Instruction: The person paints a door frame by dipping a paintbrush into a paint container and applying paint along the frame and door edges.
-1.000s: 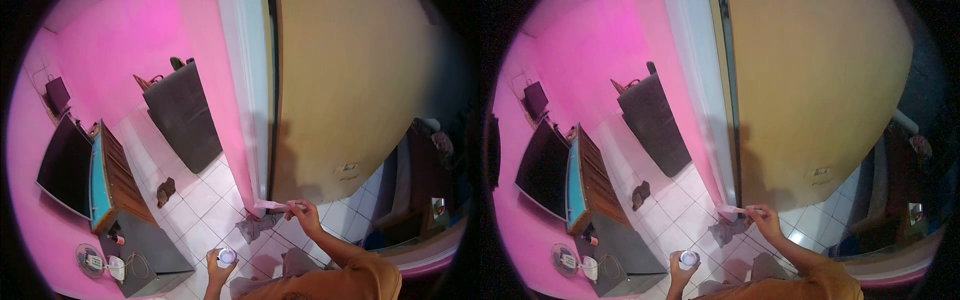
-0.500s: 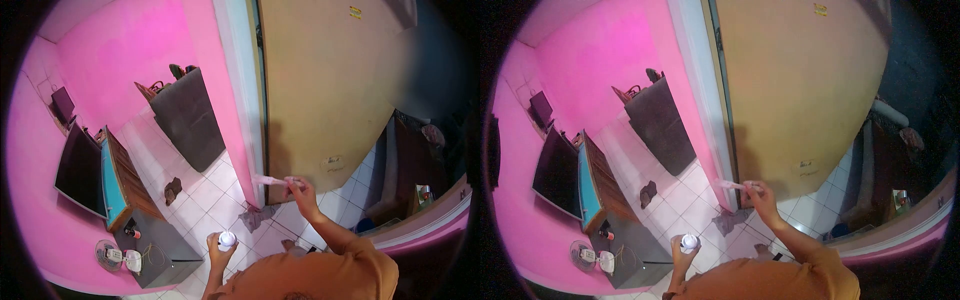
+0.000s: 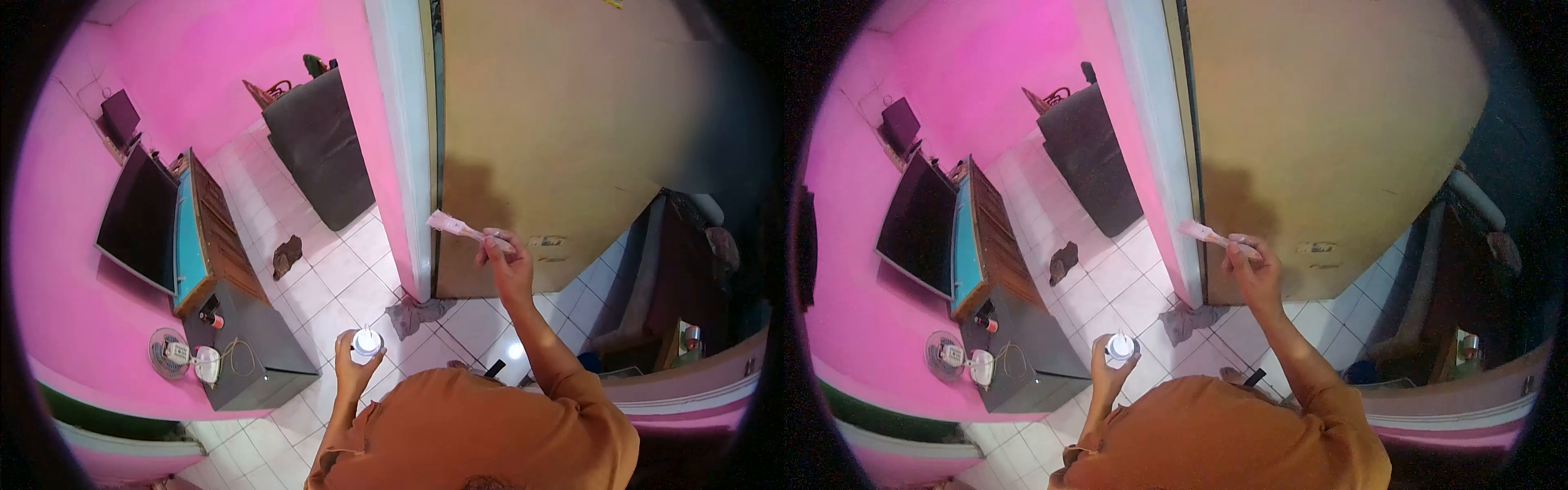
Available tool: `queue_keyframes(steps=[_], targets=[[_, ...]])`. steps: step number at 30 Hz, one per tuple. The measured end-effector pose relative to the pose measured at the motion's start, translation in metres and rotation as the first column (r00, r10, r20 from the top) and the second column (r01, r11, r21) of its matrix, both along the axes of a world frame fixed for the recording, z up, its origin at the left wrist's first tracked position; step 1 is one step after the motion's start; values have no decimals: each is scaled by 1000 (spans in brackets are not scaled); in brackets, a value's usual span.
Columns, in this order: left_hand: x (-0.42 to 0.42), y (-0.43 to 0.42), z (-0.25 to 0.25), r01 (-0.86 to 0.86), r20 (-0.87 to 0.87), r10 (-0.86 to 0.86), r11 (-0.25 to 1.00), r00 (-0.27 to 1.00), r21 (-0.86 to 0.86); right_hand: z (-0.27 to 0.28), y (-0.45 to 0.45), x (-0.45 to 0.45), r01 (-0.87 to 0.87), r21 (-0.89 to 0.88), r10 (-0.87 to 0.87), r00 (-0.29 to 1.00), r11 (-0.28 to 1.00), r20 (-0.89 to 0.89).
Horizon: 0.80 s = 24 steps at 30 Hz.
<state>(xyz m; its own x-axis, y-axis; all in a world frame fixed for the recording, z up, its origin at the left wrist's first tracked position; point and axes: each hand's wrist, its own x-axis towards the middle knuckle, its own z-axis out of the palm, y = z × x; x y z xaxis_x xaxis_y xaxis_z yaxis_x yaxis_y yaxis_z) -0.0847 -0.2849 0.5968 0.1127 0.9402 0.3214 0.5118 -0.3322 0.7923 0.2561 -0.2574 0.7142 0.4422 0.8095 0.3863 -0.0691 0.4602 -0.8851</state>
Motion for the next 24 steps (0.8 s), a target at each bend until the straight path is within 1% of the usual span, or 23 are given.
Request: queue_keyframes(steps=[3, 5, 7, 9, 12, 16, 18, 22, 24], targets=[[15, 2, 4, -11, -43, 12, 1000, 999, 27, 4, 0, 11, -25, 8, 25, 1000, 1000, 7], [27, 2, 8, -26, -37, 27, 999, 999, 37, 9, 1, 16, -28, 13, 28, 1000, 1000, 0], [38, 5, 13, -24, 5, 24, 999, 1000, 32, 8, 2, 21, -29, 25, 30, 1000, 999, -10], [49, 6, 17, -38, 10, 38, 999, 999, 14, 4, 3, 28, -10, 60, 11, 1000, 998, -24], [66, 12, 23, -35, 43, 34, 999, 998, 30, 4, 2, 38, -52, 52, 54, 997, 997, -51], [83, 21, 29, 0, 46, -3, 998, 999, 65, 13, -6, 44, -64, 52, 68, 995, 997, -76], [92, 26, 31, 17, 33, -21, 995, 999, 95, 14, -7, 51, -69, 66, 72, 996, 995, -50], [110, 35, 38, 24, 46, -29, 994, 998, 109, 17, -13, 59, -85, -7, 84, 994, 996, -68], [119, 39, 43, 34, 43, -39, 994, 998, 108, 18, -13, 62, -101, 21, 102, 992, 995, -72]])
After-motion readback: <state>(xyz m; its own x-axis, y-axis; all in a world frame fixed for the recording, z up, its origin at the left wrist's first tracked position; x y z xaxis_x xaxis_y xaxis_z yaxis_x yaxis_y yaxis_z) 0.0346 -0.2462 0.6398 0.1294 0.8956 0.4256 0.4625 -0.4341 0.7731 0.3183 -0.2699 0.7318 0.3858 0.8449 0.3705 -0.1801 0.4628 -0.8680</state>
